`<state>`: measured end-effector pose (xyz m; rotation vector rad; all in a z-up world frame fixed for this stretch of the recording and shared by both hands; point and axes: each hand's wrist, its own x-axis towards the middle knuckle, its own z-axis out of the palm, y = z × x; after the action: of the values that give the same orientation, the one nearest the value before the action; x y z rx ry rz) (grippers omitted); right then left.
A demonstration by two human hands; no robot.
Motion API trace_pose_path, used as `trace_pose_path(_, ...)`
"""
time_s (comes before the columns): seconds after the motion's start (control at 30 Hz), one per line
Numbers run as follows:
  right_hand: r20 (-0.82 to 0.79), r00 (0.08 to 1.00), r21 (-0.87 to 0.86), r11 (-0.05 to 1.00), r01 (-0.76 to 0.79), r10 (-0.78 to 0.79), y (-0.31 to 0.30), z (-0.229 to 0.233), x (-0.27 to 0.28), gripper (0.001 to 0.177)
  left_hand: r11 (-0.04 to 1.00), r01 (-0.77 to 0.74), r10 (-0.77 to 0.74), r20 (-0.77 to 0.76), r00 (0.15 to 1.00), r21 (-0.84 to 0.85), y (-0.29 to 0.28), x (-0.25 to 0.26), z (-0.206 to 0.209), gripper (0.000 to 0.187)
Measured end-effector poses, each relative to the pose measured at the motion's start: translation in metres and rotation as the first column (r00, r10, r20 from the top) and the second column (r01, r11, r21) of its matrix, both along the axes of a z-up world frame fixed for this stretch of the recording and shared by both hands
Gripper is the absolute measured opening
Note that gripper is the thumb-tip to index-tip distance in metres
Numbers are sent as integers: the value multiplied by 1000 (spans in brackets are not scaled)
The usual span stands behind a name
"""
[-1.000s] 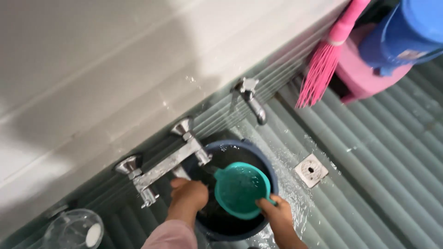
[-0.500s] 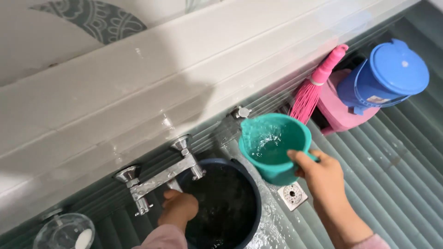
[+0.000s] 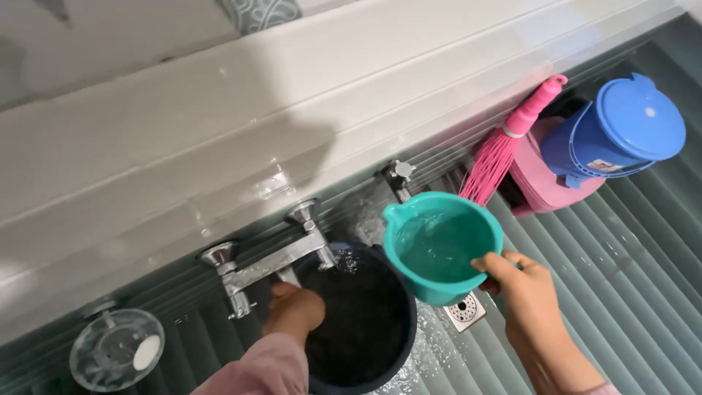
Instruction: Cleaning the bathroom by rinsing the walls and floor with water from a mug and using a broom
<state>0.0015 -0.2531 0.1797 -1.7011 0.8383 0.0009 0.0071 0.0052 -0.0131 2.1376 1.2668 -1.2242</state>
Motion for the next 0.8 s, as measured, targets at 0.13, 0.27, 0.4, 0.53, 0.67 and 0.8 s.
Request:
trace_pose_path(0.13,-142,979,-19,988,-152,148,37,30,-5,16,998,37,-38,-11,999,-45,0,-1,23,68)
trace_pose_path(0.27,-356,886,-129,923,-362,298,72,51,3,26,995,43,-44,-14,999,-90,3,-5,72,71)
trace_pose_path(0.4,-310,917,-147,941,-305,249,92,51,-2,33,980,60,-26,172,985,-191,8,-15,127,58)
trace_pose_path(0.53,-263,935,-137,949,-282,240,86,32,-8,19,971,51,-17,146,989,-234,11,-10,140,55)
trace_pose_path(0.67,-249,935,-119,951,-287,251,86,36,-19,15,973,12,18,125,992,-231,12,-9,144,52)
trace_pose_path(0.8,-257,913,-136,923,-360,318,102,55,-27,17,973,-117,150,162,975,-197,10,-8,162,53)
